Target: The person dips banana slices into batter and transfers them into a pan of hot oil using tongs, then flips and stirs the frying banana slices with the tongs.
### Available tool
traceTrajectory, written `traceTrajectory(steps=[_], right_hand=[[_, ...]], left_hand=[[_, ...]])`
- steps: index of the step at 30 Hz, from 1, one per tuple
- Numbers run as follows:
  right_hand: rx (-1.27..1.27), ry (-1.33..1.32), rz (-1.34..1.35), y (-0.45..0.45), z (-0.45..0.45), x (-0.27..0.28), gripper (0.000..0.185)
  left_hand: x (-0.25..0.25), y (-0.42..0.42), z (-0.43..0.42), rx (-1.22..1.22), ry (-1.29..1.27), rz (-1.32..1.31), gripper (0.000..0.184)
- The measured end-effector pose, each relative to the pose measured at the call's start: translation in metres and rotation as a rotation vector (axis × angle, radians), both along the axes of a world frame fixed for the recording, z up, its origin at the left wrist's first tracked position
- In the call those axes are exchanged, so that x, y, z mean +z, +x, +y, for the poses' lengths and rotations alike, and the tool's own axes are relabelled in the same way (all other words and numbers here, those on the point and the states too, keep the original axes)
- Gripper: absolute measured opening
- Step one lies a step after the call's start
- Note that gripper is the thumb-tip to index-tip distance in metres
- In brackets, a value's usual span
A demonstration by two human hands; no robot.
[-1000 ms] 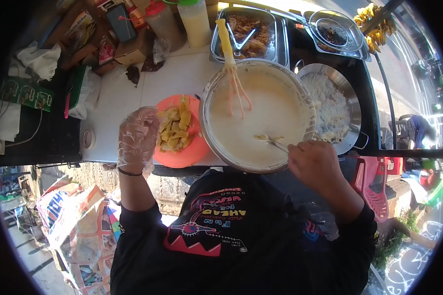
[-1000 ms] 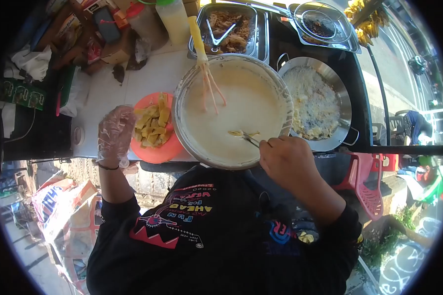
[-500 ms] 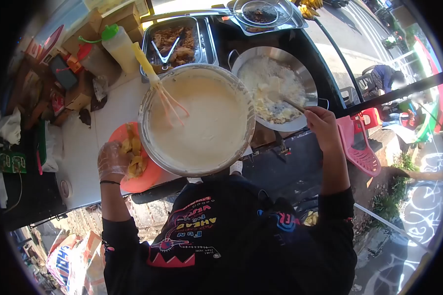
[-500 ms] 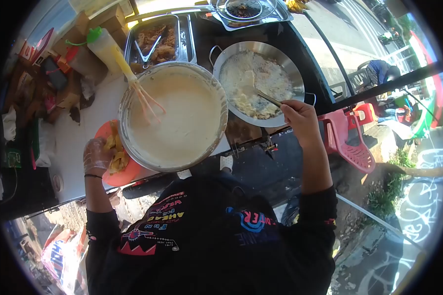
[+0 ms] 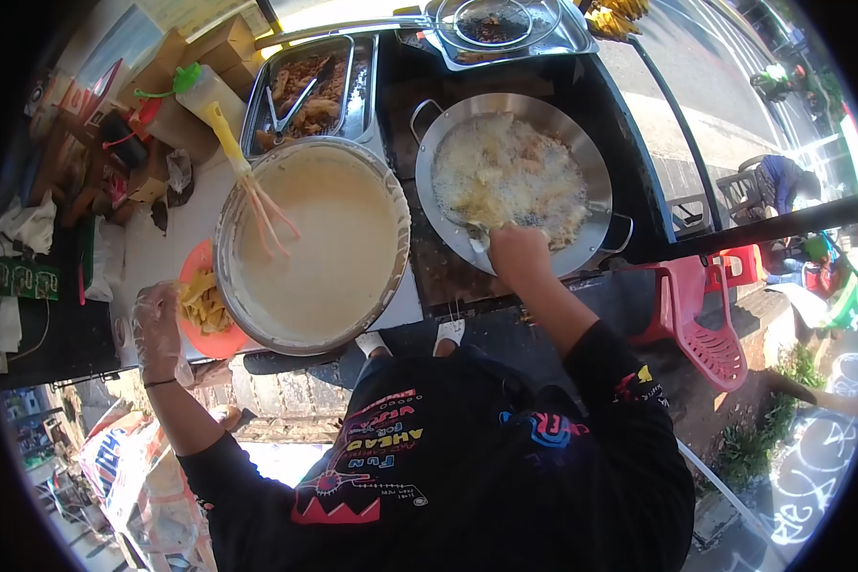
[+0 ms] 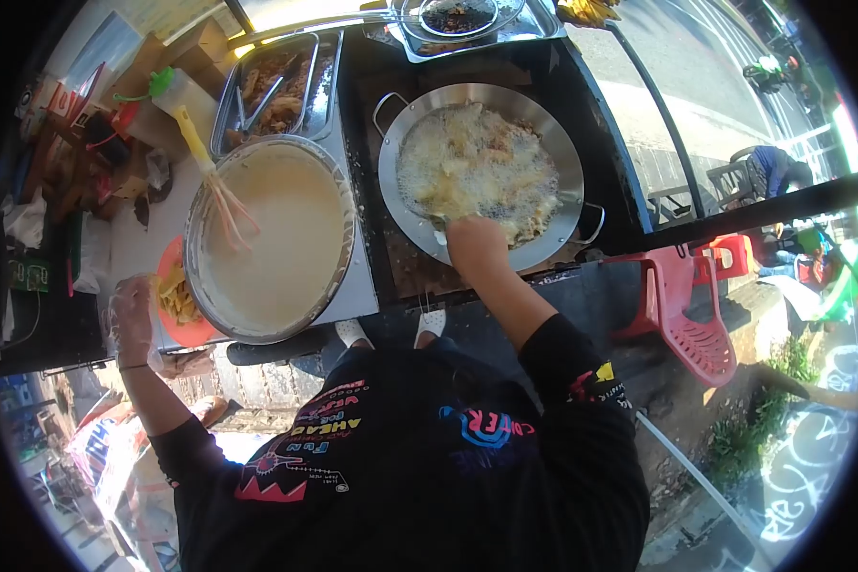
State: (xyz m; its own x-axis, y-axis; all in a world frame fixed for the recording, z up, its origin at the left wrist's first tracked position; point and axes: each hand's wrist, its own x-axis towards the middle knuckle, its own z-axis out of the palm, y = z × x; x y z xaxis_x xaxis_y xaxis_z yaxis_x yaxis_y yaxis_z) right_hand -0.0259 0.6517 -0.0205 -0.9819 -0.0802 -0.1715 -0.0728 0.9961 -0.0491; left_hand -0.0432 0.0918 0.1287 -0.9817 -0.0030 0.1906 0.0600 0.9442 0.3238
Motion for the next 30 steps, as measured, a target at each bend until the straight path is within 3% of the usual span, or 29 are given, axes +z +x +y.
traceTrajectory(steps=[2,4,7,11,13,15,17,19,21,22,23,24,25,27,28,30], right_hand=[[0.005,0.03,-0.047,0.002,0.014,0.003,0.016],[0.012,0.061,-0.09,0.006,0.026,0.018,0.015],[-0.109,-0.015,0.009,0.037,0.039,0.055,0.017],[-0.349,-0.198,0.208,0.091,0.06,0.054,0.025],[-0.434,-0.286,0.27,0.116,0.071,0.04,0.027],[-0.536,-0.168,0.232,0.131,0.079,0.033,0.027],[-0.58,-0.295,0.285,0.125,0.07,0.063,0.027],[-0.63,-0.425,0.332,0.116,0.047,0.105,0.026],[-0.464,-0.578,0.472,0.102,0.015,0.149,0.027],[-0.469,-0.569,0.478,0.096,-0.005,0.174,0.027],[-0.274,-0.531,0.415,0.089,-0.031,0.199,0.027],[-0.079,-0.491,0.345,0.082,-0.056,0.218,0.028],[-0.082,-0.486,0.344,0.073,-0.077,0.23,0.028],[0.47,-0.121,0.323,0.056,-0.113,0.243,0.022],[0.468,-0.115,0.32,0.048,-0.127,0.243,0.022],[0.775,0.004,0.25,0.037,-0.15,0.24,0.016]], left_hand=[[0.001,0.008,0.01,-0.024,0.075,0.045,0.018],[0.012,0.009,0.043,-0.03,0.557,-0.102,0.017],[0.034,0.009,0.106,-0.171,0.624,-0.204,0.016],[0.026,0.004,0.152,-0.261,0.623,-0.186,0.013],[0.032,-0.004,0.175,-0.399,0.4,-0.211,0.013],[0.028,-0.011,0.191,-0.571,0.239,-0.15,0.012],[0.018,-0.015,0.212,-0.633,0.031,-0.236,0.015],[0.0,-0.01,0.215,-0.671,0.059,-0.231,0.016],[0.0,-0.008,0.201,-0.736,0.097,-0.213,0.017],[0.008,-0.007,0.19,-0.727,0.149,-0.088,0.019],[0.016,-0.004,0.178,-0.715,0.201,0.035,0.021],[0.025,-0.002,0.163,-0.72,0.207,0.035,0.021],[0.036,0.002,0.144,-0.64,0.325,-0.043,0.022],[0.045,0.009,0.106,-0.556,0.447,-0.124,0.023],[0.046,0.012,0.088,-0.516,0.518,-0.145,0.022],[0.046,0.02,0.055,-0.472,0.598,-0.169,0.022]])
